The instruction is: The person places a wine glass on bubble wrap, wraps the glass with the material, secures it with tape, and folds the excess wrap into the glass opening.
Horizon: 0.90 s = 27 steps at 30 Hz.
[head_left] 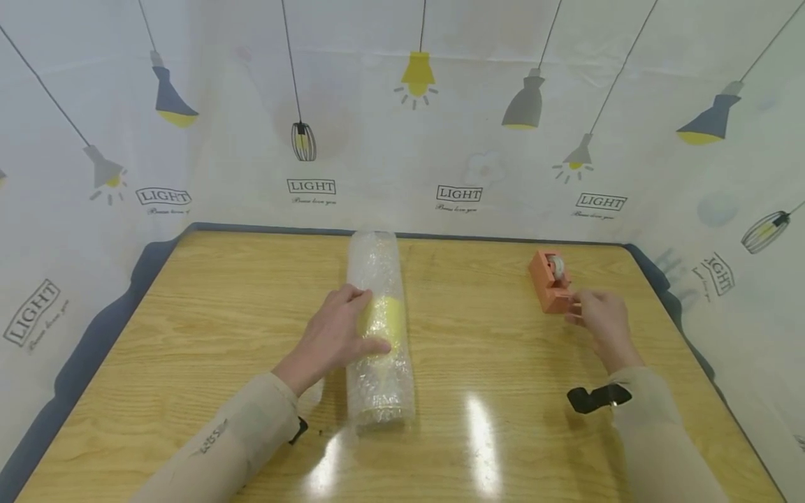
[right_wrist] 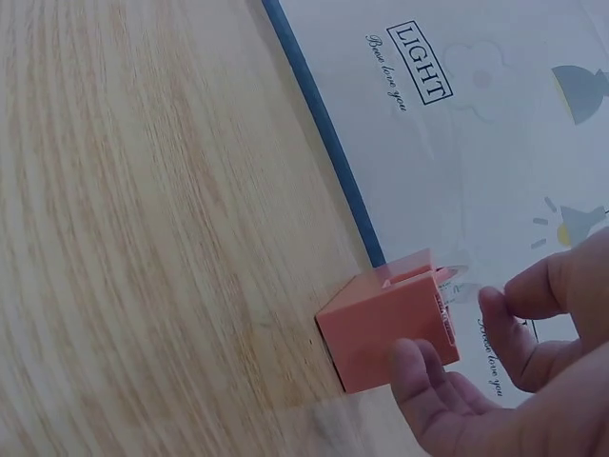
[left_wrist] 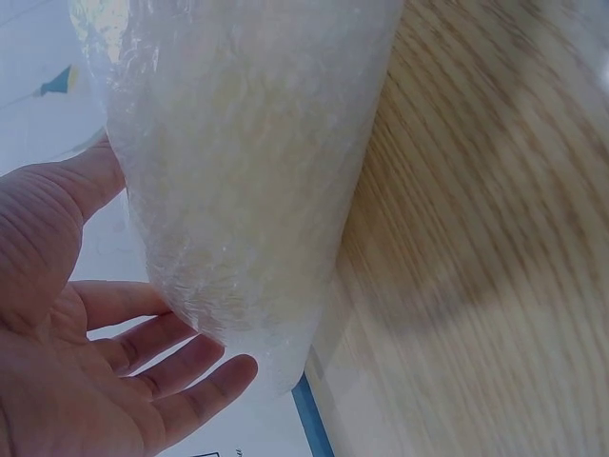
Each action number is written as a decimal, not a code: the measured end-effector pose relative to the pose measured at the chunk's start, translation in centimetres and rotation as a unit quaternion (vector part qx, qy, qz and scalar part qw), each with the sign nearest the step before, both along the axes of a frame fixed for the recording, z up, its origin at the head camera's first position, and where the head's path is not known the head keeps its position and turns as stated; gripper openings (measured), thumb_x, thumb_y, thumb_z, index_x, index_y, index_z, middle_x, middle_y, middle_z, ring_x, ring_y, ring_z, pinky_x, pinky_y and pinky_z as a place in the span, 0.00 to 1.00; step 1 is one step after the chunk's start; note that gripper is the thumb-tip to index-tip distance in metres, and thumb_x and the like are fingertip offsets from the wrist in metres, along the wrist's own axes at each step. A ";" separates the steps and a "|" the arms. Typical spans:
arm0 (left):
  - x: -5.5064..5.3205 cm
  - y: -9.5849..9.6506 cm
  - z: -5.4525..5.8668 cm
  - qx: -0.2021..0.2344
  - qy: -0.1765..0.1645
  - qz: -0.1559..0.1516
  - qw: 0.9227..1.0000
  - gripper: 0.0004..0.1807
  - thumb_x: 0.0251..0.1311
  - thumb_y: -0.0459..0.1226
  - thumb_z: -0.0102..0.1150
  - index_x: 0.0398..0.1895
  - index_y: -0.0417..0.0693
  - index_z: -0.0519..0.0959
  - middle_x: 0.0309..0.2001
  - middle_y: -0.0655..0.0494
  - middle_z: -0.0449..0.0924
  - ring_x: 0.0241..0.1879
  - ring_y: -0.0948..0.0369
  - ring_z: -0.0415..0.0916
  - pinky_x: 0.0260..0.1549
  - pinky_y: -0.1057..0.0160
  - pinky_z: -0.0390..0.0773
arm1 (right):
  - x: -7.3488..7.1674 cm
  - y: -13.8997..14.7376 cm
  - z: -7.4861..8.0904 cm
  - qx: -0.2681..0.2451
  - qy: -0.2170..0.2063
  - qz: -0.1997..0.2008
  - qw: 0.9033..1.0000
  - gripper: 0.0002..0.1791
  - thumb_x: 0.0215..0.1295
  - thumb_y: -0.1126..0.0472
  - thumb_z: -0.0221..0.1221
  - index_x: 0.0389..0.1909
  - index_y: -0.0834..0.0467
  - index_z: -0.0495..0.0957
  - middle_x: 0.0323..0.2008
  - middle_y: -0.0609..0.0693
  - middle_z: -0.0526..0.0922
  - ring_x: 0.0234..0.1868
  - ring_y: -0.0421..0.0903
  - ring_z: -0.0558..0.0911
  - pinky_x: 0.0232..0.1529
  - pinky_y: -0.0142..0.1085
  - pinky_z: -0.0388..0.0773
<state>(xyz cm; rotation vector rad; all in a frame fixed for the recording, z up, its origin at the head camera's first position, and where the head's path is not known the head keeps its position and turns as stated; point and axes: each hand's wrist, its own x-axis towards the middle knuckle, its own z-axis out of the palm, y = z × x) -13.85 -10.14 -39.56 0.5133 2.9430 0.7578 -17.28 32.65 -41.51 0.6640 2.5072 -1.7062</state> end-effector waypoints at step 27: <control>0.0 0.0 0.1 0.001 -0.011 0.008 1.000 0.55 0.51 0.55 0.79 0.76 0.36 0.65 0.67 0.41 0.70 0.64 0.47 0.70 0.62 0.50 0.77 | 0.4 -0.1 -1.7 -0.136 -0.007 -0.017 0.991 0.18 0.80 0.61 0.37 0.52 0.71 0.69 0.74 0.63 0.60 0.43 0.32 0.82 0.57 0.30 0.81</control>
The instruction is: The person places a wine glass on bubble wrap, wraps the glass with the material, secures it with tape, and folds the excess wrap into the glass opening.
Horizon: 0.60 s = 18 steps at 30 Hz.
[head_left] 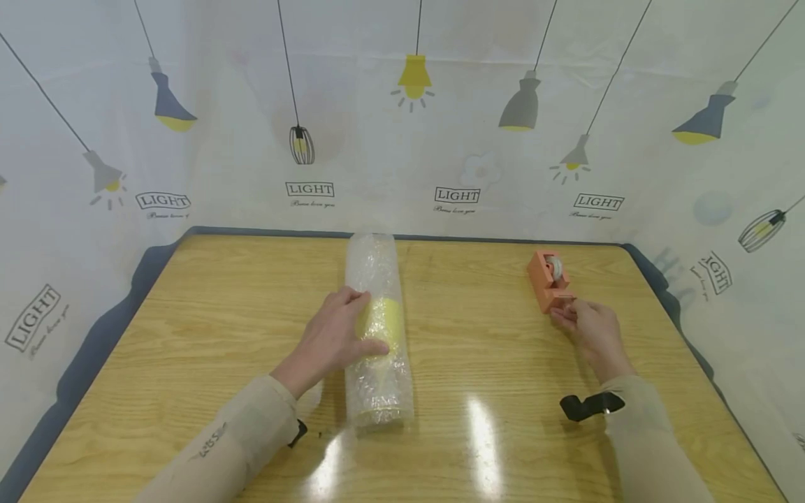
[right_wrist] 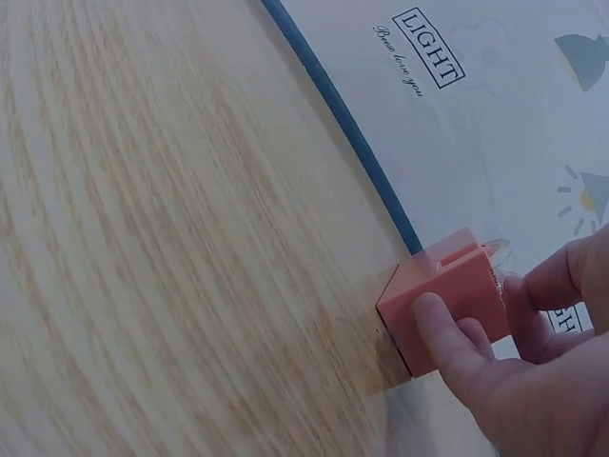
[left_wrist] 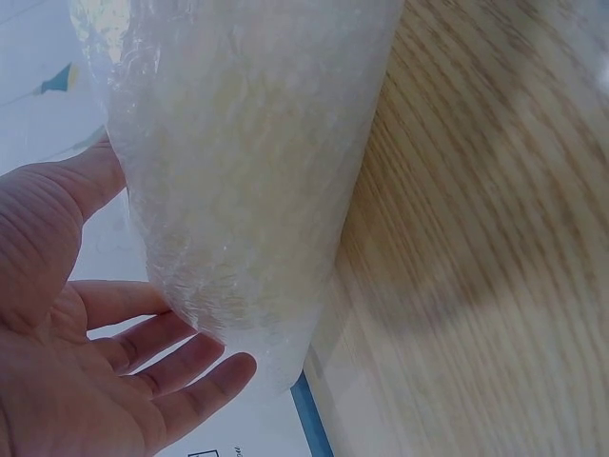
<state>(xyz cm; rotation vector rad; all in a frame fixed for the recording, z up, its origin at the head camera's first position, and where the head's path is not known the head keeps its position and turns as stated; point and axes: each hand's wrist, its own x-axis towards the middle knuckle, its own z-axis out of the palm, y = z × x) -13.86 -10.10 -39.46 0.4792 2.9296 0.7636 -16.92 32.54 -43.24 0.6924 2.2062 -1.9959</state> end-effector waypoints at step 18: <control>0.2 0.1 0.0 0.000 0.003 0.000 1.000 0.55 0.51 0.54 0.79 0.76 0.35 0.64 0.66 0.41 0.70 0.63 0.47 0.70 0.61 0.50 0.78 | 0.5 1.0 -1.1 0.273 0.019 0.023 0.961 0.20 0.78 0.55 0.52 0.44 0.70 0.82 0.29 0.49 0.86 0.31 0.38 0.78 0.32 0.27 0.73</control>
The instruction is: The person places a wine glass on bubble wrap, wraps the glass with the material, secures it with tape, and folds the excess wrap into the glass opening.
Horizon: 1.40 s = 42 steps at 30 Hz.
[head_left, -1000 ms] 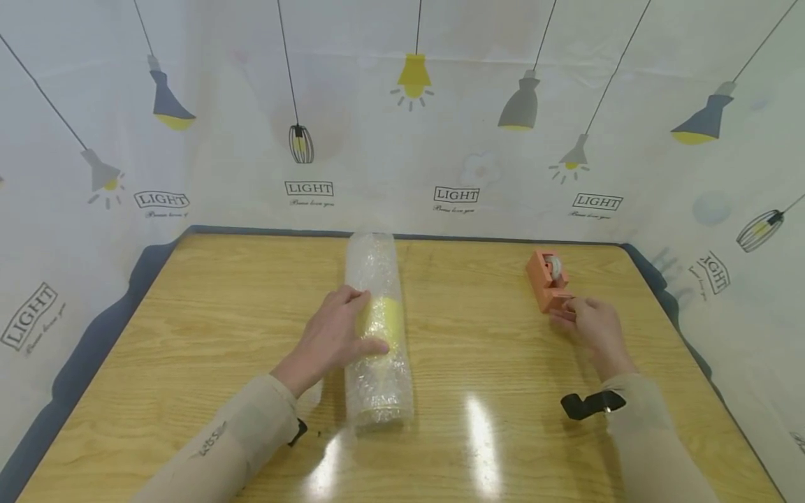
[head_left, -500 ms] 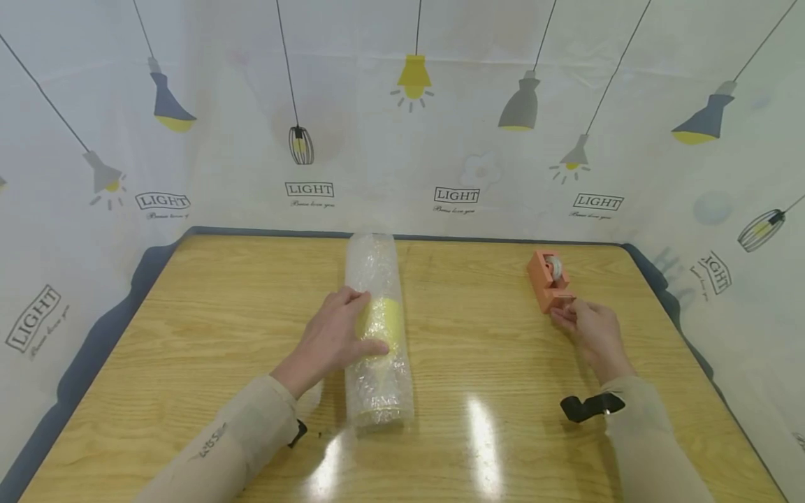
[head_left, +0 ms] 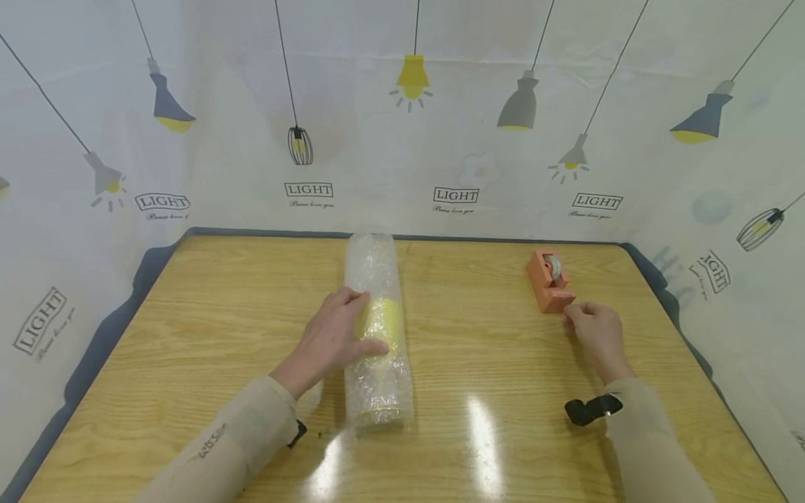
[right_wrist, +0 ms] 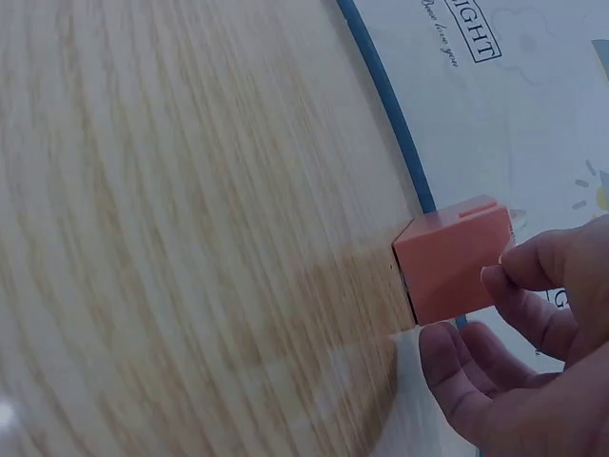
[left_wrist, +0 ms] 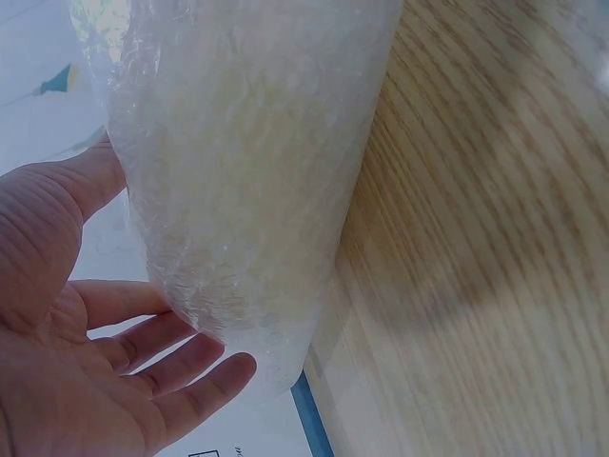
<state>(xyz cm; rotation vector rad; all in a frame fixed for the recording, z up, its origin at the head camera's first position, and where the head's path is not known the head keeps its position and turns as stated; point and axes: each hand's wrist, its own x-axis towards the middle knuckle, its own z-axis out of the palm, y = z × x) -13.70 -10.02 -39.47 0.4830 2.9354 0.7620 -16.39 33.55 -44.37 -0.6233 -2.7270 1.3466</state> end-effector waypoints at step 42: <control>-0.1 0.0 0.0 -0.008 0.002 -0.008 1.000 0.55 0.51 0.55 0.78 0.76 0.35 0.64 0.66 0.40 0.71 0.62 0.48 0.71 0.62 0.51 0.77 | -0.5 1.7 -1.2 0.165 0.063 0.093 0.980 0.14 0.76 0.63 0.56 0.43 0.72 0.82 0.44 0.70 0.84 0.45 0.65 0.81 0.43 0.52 0.76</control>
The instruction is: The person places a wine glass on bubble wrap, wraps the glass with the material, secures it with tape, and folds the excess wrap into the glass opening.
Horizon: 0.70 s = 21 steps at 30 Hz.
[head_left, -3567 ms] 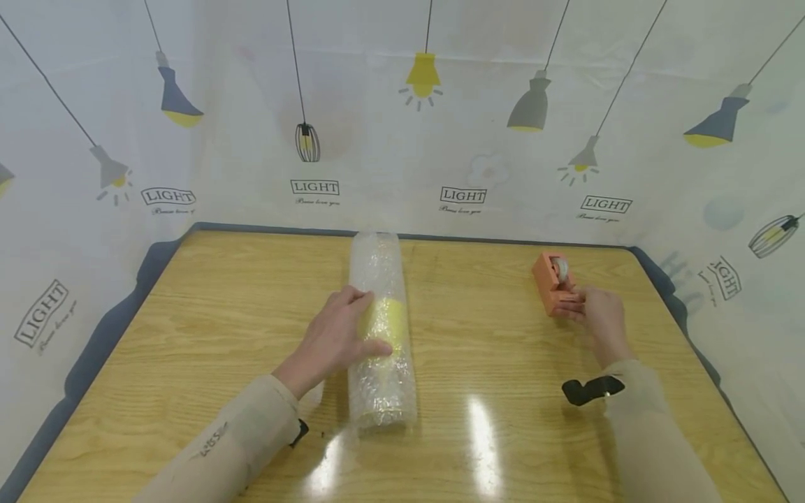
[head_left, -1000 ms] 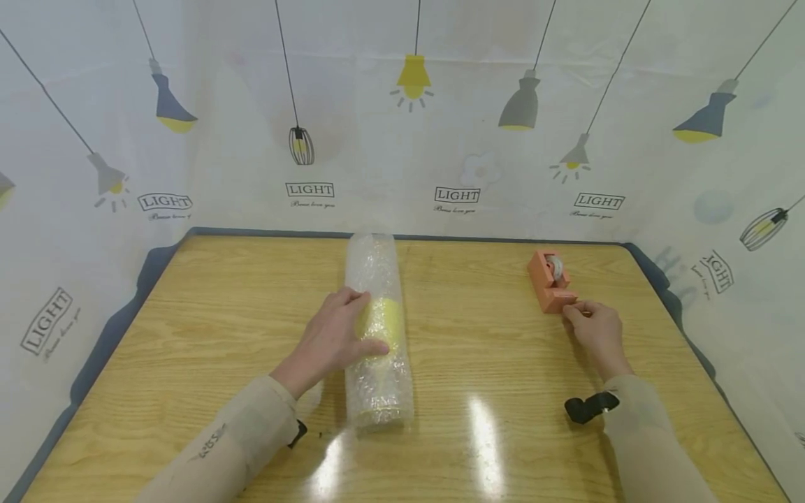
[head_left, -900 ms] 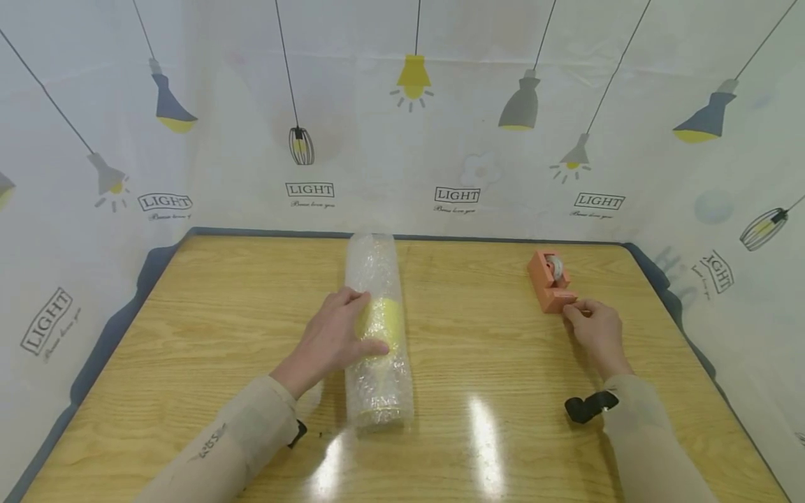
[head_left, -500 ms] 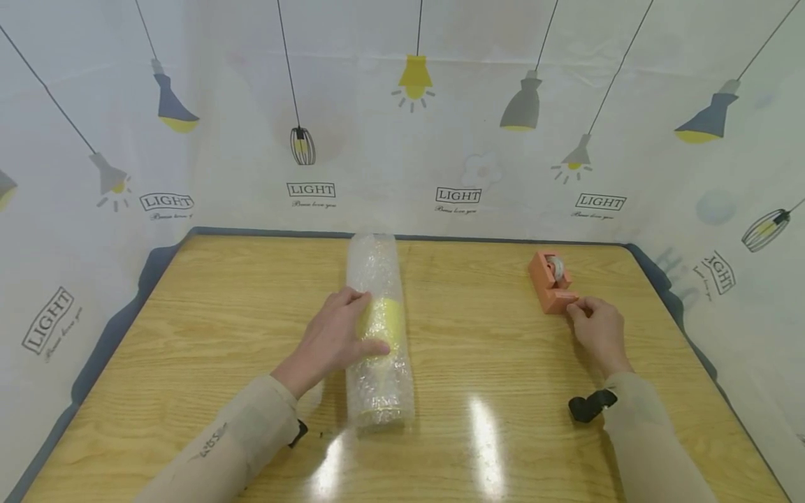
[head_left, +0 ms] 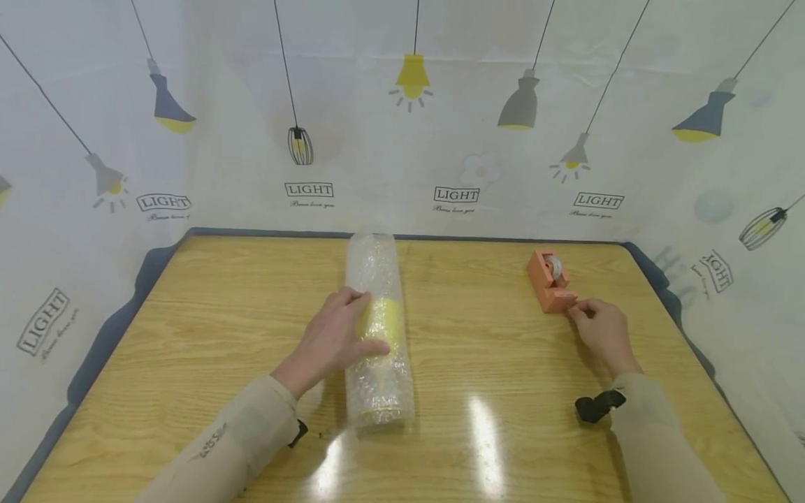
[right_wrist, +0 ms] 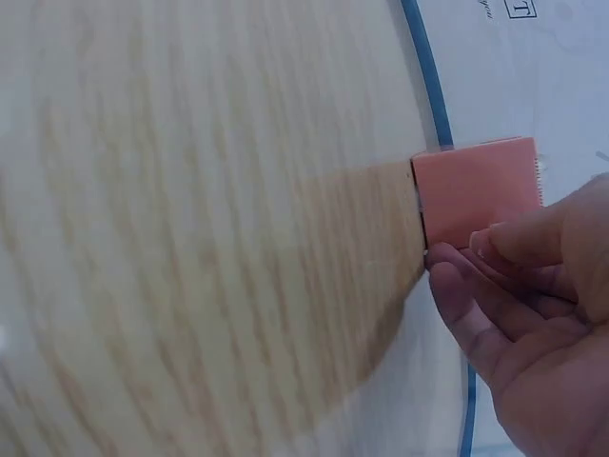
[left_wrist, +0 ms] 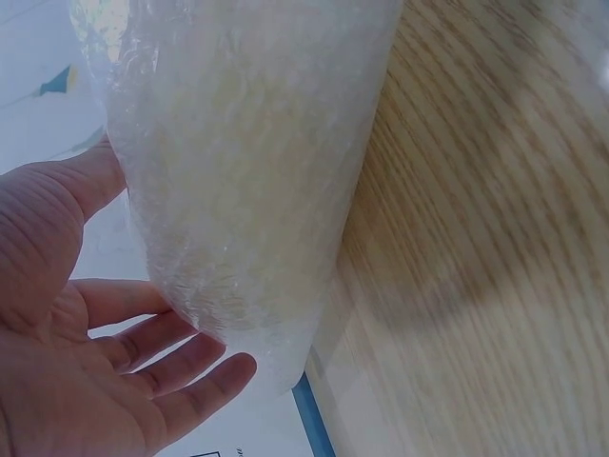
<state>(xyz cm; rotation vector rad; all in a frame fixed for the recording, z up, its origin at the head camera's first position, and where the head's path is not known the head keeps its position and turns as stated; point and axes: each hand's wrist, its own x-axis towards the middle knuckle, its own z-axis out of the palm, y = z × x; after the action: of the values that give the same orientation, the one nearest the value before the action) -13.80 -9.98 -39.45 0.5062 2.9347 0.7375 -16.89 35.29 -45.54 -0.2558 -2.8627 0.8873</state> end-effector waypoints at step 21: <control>-0.1 -0.1 -0.1 0.006 -0.002 0.001 1.000 0.55 0.51 0.56 0.78 0.76 0.35 0.64 0.67 0.39 0.70 0.64 0.46 0.70 0.64 0.48 0.75 | 1.2 0.4 1.6 0.002 -0.061 0.060 0.996 0.18 0.77 0.58 0.55 0.46 0.71 0.82 0.53 0.71 0.83 0.48 0.63 0.82 0.36 0.39 0.76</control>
<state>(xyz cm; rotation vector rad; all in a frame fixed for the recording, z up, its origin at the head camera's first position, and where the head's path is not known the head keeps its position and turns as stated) -13.85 -10.03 -39.55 0.5029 2.9289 0.7552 -15.66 35.73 -43.91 -0.1422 -3.0210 0.9155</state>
